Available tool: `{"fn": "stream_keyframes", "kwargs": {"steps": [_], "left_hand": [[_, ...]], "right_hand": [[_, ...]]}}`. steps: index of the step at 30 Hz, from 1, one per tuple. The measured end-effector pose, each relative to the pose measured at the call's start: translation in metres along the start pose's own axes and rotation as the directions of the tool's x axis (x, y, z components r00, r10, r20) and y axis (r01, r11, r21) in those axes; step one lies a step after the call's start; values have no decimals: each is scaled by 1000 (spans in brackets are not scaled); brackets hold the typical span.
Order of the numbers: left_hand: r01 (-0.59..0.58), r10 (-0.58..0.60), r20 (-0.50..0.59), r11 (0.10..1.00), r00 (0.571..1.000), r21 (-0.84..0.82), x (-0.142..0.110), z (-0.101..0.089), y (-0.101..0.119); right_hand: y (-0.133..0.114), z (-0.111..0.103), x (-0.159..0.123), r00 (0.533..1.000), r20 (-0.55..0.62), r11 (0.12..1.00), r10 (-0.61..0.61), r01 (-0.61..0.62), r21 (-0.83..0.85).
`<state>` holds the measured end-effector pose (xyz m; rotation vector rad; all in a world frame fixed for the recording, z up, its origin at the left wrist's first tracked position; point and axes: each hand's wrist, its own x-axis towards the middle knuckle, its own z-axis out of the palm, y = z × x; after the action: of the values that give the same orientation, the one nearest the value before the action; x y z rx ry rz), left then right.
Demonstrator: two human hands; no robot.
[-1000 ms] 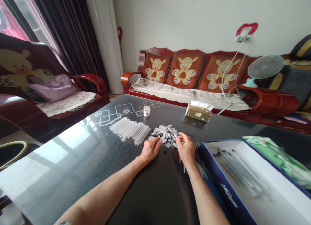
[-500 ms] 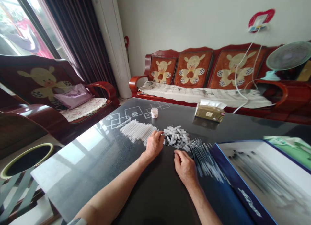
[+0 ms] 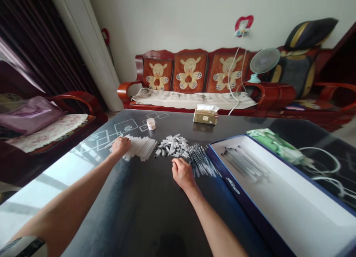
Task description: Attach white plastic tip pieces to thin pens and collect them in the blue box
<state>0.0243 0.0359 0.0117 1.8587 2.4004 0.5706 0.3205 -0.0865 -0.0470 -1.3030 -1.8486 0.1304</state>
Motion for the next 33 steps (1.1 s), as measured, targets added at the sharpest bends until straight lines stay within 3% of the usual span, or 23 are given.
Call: {"fn": "stream_keyframes", "kwargs": {"steps": [3, 6, 9, 12, 14, 15, 17, 19, 20, 24, 28, 31, 33], "left_hand": [[-21, 22, -22, 1000, 1000, 8, 1, -5, 0], [-44, 43, -87, 999, 995, -5, 0, -15, 2], [-125, 114, -159, 990, 981, -59, -12, -17, 12], [-302, 255, -247, 937, 935, -173, -36, -7, 30], [-394, 337, -255, 893, 906, -219, -57, 3, 44], [-475, 409, -272, 842, 871, -256, -67, 9, 51], [-548, 480, -276, 786, 832, -285, -86, 20, 65], [-616, 559, -260, 729, 787, -298, -101, 30, 80], [-660, 614, -242, 687, 751, -305, -106, 34, 89], [-824, 840, -106, 485, 532, -293, -117, 50, 141], [-914, 950, 15, 305, 313, -266, -124, 65, 206], [-938, 978, 56, 210, 203, -274, -134, 76, 246], [-948, 983, 99, 177, 155, -266, -142, 81, 265]], "right_hand": [[-7, -9, -1, 996, -76, 998, -48, 51, 47], [-9, -37, 4, 974, -217, 998, -65, 58, -38], [-3, -80, 14, 950, -312, 939, 25, -130, -319], [9, -119, 24, 917, -267, 711, 298, -399, -579], [18, -134, 29, 843, -169, 559, 510, -474, -680], [22, -138, 31, 792, -104, 513, 601, -483, -710], [28, -142, 34, 686, 12, 473, 727, -488, -733], [33, -143, 37, 623, 67, 458, 780, -495, -738], [34, -144, 38, 615, 74, 456, 785, -492, -742], [39, -154, 48, 652, 62, 463, 755, -464, -755], [47, -166, 61, 679, 42, 463, 733, -453, -762], [53, -169, 69, 691, 43, 471, 721, -444, -762], [56, -168, 72, 685, 47, 469, 727, -446, -762]]}}
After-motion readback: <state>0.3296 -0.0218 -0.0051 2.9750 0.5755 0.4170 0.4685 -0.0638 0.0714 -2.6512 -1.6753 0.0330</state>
